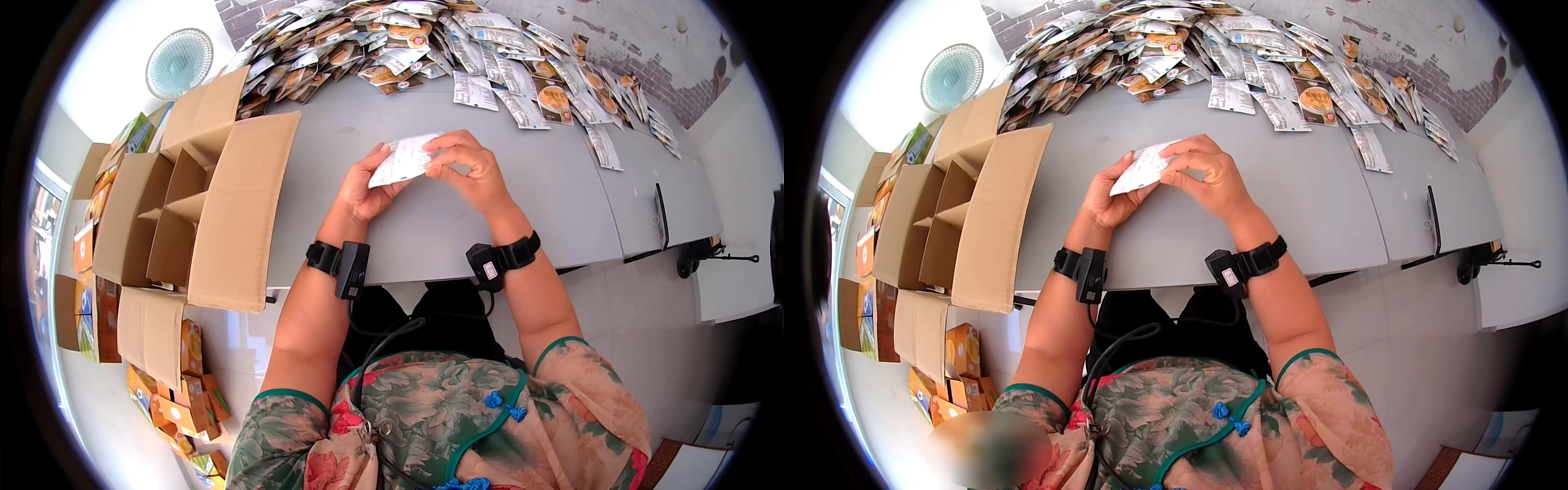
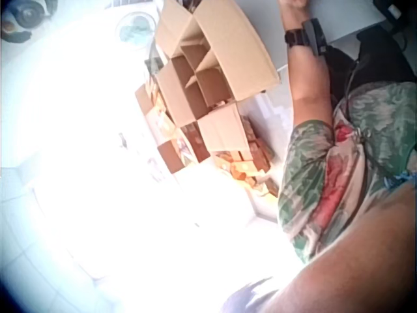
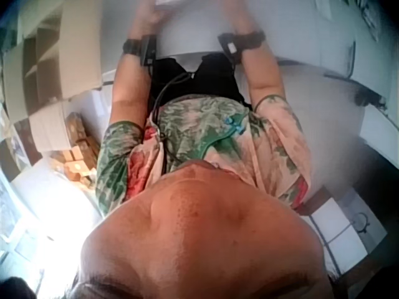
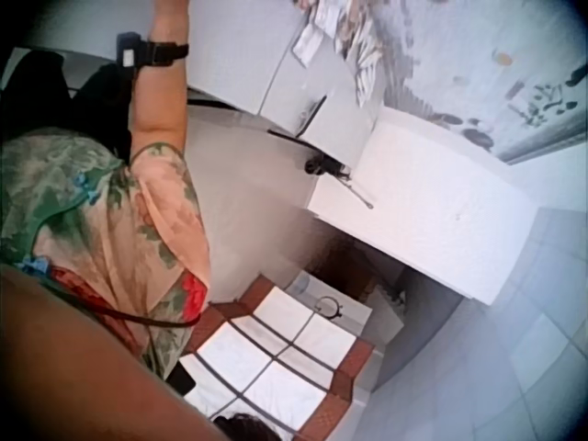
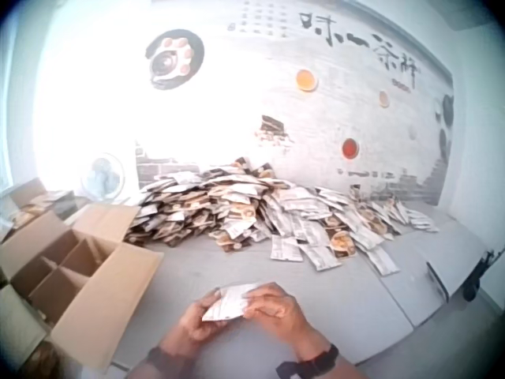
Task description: The person sets up a cardboard box with dividers and places multiple pre-packaged food packets into the compartments by hand.
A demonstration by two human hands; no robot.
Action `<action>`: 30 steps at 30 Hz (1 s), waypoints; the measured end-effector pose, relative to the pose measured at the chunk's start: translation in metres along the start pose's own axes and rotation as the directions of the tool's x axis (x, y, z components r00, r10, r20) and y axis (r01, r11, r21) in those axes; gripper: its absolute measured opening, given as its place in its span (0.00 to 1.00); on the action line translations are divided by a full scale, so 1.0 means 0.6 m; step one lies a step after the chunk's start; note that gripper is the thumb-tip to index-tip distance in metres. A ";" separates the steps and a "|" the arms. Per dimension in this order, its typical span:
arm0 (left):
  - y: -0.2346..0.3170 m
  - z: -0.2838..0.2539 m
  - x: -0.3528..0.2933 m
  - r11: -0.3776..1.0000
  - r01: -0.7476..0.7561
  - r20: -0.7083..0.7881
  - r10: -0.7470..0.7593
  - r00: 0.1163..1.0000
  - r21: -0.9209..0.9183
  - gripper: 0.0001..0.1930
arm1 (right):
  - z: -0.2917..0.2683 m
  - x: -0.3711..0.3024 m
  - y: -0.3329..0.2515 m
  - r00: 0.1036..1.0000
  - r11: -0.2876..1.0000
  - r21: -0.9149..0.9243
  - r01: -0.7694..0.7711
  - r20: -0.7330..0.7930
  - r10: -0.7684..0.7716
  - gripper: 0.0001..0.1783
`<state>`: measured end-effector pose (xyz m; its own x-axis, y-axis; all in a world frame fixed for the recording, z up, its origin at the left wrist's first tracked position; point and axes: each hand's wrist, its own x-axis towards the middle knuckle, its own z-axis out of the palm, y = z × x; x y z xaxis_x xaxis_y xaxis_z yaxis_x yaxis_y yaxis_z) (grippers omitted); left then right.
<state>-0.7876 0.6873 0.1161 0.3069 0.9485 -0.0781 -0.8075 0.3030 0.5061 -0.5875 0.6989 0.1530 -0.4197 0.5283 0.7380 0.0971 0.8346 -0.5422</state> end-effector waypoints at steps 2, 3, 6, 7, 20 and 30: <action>-0.001 0.009 -0.001 0.990 -0.100 -0.025 0.103 0.994 0.098 0.21 | -0.001 -0.002 0.003 0.999 0.999 -0.023 0.023 0.048 -0.022 0.04; -0.001 0.014 -0.003 0.975 -0.147 -0.015 0.152 0.988 0.166 0.21 | 0.000 -0.003 0.003 0.999 0.996 0.077 -0.053 0.015 0.052 0.06; 0.000 0.019 -0.003 0.945 -0.218 -0.015 0.228 0.974 0.244 0.23 | 0.002 -0.005 0.000 0.943 0.913 0.272 -0.305 -0.052 0.330 0.12; 0.000 0.020 -0.004 0.940 -0.232 0.001 0.239 0.971 0.250 0.24 | 0.001 -0.004 0.002 0.891 0.869 0.269 -0.415 -0.074 0.448 0.14; -0.017 0.039 -0.012 0.802 -0.332 0.172 0.284 0.943 0.496 0.21 | 0.025 -0.017 0.029 0.722 0.570 0.449 -0.688 0.347 0.599 0.26; -0.003 0.036 -0.015 0.851 -0.367 0.014 0.391 0.920 0.376 0.21 | 0.036 -0.018 0.019 0.725 0.585 0.429 -0.688 0.431 0.536 0.26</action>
<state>-0.7781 0.6763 0.1347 -0.0259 0.9901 0.1378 -0.6103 -0.1249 0.7823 -0.6016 0.6995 0.1301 -0.6417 0.7636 0.0713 -0.0421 0.0578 -0.9974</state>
